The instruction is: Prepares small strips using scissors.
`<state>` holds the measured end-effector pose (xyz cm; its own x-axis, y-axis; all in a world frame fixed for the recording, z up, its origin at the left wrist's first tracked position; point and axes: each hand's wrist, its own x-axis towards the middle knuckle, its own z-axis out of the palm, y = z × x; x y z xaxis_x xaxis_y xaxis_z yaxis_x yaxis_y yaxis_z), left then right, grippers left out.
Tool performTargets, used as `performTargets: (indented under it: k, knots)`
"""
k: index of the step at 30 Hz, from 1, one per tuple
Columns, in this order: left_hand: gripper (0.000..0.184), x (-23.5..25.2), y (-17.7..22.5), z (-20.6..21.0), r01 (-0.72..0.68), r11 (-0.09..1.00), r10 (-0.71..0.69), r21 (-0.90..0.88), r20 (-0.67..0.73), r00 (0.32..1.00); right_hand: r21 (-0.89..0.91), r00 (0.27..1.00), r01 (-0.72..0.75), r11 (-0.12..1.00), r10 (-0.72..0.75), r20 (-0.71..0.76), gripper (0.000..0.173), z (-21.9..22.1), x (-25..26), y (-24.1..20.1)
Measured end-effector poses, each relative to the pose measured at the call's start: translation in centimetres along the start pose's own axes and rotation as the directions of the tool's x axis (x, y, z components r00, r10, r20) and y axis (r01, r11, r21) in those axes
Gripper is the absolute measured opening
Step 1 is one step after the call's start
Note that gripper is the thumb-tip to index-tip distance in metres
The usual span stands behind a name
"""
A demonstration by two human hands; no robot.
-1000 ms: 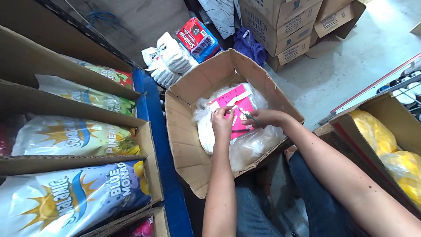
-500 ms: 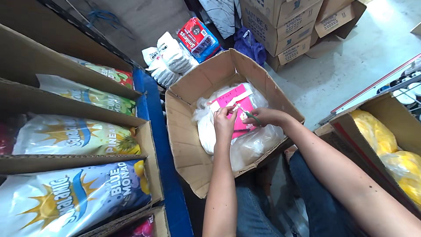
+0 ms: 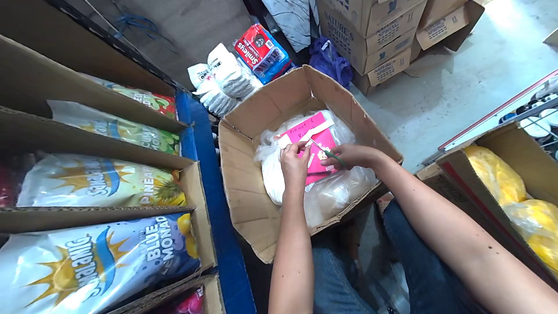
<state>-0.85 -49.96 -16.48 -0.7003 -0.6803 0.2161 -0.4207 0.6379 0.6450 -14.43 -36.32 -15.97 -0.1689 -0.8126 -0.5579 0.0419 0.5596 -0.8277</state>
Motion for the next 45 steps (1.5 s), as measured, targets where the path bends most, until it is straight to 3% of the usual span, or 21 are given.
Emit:
performTargets:
  k: [17,29,36,45]
  knots:
    - [0.017,-0.2,0.3,0.6,-0.085,0.996,0.085,0.013,0.008,0.996,0.017,1.0,0.014,1.0,-0.014,0.004,0.04,0.0,0.4,0.3]
    - [0.017,-0.1,0.3,0.6,-0.063,0.998,0.062,0.024,0.014,0.998,0.012,0.999,0.053,0.999,-0.053,-0.01,0.031,-0.3,0.7,0.8]
    - [0.023,0.4,-0.8,0.1,0.137,0.99,-0.141,0.044,0.113,0.983,-0.018,0.997,-0.08,0.997,0.08,-0.004,0.043,0.0,0.4,0.3]
    - [0.025,0.9,-2.9,0.7,0.366,0.92,-0.392,0.142,0.347,0.852,-0.095,0.983,-0.176,0.98,0.181,0.044,0.05,0.0,0.4,0.2]
